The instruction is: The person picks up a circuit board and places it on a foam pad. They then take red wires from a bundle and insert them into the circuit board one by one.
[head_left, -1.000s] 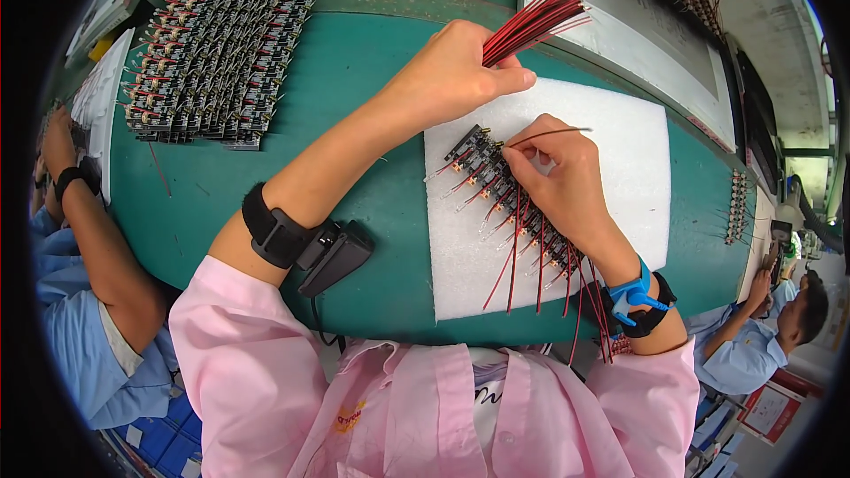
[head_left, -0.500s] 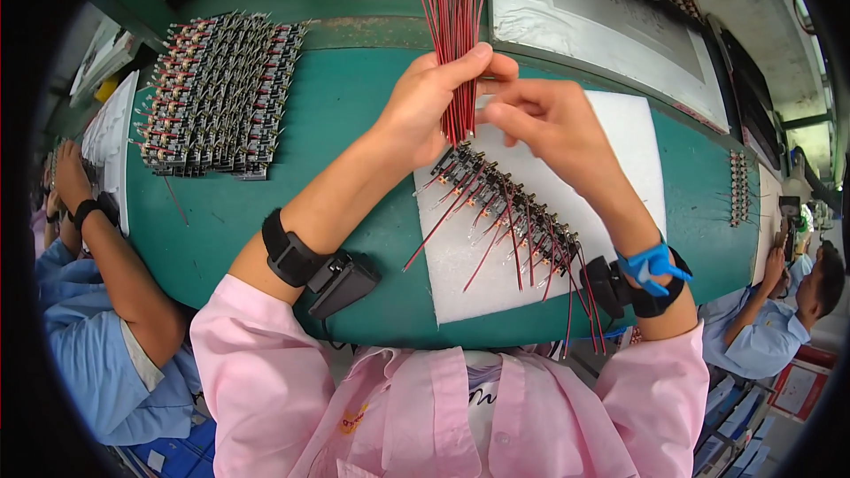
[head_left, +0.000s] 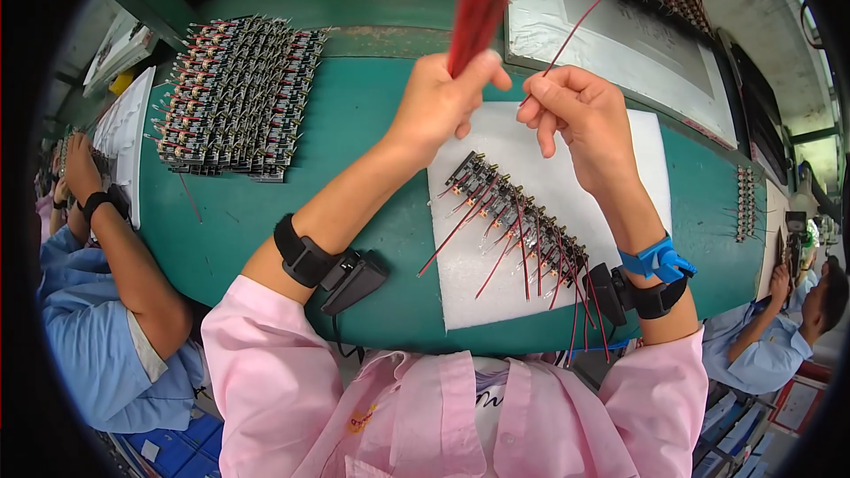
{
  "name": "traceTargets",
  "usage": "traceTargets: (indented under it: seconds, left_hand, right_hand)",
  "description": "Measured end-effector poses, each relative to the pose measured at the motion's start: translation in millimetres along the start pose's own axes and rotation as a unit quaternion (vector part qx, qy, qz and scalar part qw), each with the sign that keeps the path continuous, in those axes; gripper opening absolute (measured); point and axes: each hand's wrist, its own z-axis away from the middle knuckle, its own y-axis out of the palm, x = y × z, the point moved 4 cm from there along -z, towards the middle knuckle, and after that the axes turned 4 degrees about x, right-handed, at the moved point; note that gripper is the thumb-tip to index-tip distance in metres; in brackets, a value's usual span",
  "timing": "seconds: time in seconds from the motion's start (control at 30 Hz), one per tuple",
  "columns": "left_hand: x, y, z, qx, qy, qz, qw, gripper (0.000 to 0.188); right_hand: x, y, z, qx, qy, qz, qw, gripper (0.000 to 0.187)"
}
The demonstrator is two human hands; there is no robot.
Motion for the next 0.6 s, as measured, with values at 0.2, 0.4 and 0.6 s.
traceTargets:
  seconds: [0.2, 0.4, 0.6]
  left_hand:
    - [1.0, 10.3, 2.4, 0.107, -0.039, -0.073, 0.991, 0.023]
    - [2.2, 7.8, -1.8, 0.094, 0.032, -0.17, 0.98, 0.019]
    - [0.4, 6.0, -1.4, 0.092, 0.074, -0.252, 0.96, 0.018]
  right_hand:
    - [-7.4, -8.2, -4.7, -0.052, -0.017, 0.012, 0.998, 0.018]
    - [-6.7, -5.4, -3.4, -0.067, -0.027, 0.049, 0.996, 0.018]
    - [-9.2, -7.6, -1.3, -0.061, -0.023, 0.106, 0.992, 0.017]
